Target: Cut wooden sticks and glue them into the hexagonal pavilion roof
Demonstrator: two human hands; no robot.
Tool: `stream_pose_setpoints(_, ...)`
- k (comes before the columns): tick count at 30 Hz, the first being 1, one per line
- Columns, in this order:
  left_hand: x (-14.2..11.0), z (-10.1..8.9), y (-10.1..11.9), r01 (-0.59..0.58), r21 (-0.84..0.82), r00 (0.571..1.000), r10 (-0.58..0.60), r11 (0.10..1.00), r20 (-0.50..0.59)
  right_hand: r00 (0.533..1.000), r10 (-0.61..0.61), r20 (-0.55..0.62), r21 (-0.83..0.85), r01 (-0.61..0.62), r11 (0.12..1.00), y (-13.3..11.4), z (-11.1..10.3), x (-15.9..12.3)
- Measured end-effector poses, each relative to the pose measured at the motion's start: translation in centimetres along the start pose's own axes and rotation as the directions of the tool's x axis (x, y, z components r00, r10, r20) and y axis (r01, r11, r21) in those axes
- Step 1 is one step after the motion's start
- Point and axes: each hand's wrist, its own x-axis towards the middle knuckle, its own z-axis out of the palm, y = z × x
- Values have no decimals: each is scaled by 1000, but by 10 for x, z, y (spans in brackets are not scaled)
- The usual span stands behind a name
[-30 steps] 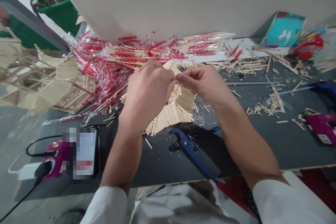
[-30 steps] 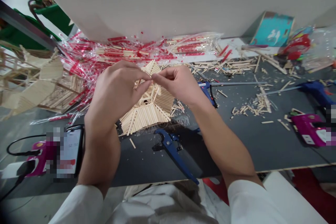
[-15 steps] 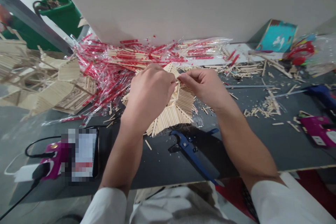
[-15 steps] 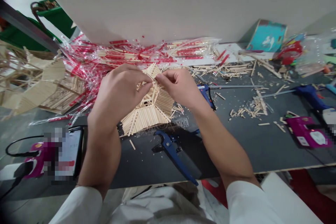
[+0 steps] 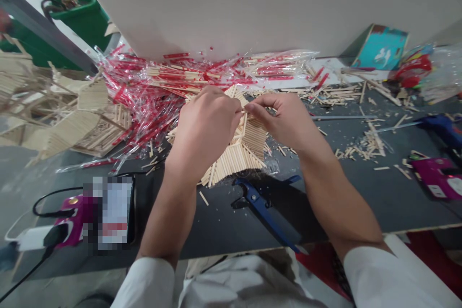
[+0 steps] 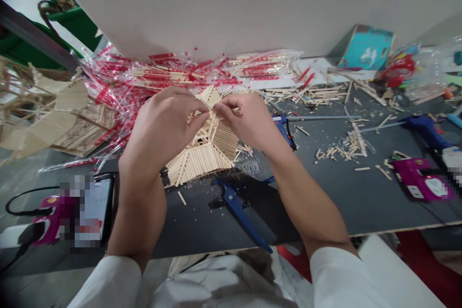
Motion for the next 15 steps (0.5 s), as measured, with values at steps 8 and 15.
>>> stream_pose_setpoints(8, 0, 1, 0, -16, -29, 1000, 16, 999, 0, 994, 56, -91, 6, -56, 998, 2, 1, 0)
stream_pose_setpoints(15, 0, 1, 2, -30, 7, 1000, 30, 1000, 9, 994, -5, -109, -9, 4, 1000, -2, 3, -3)
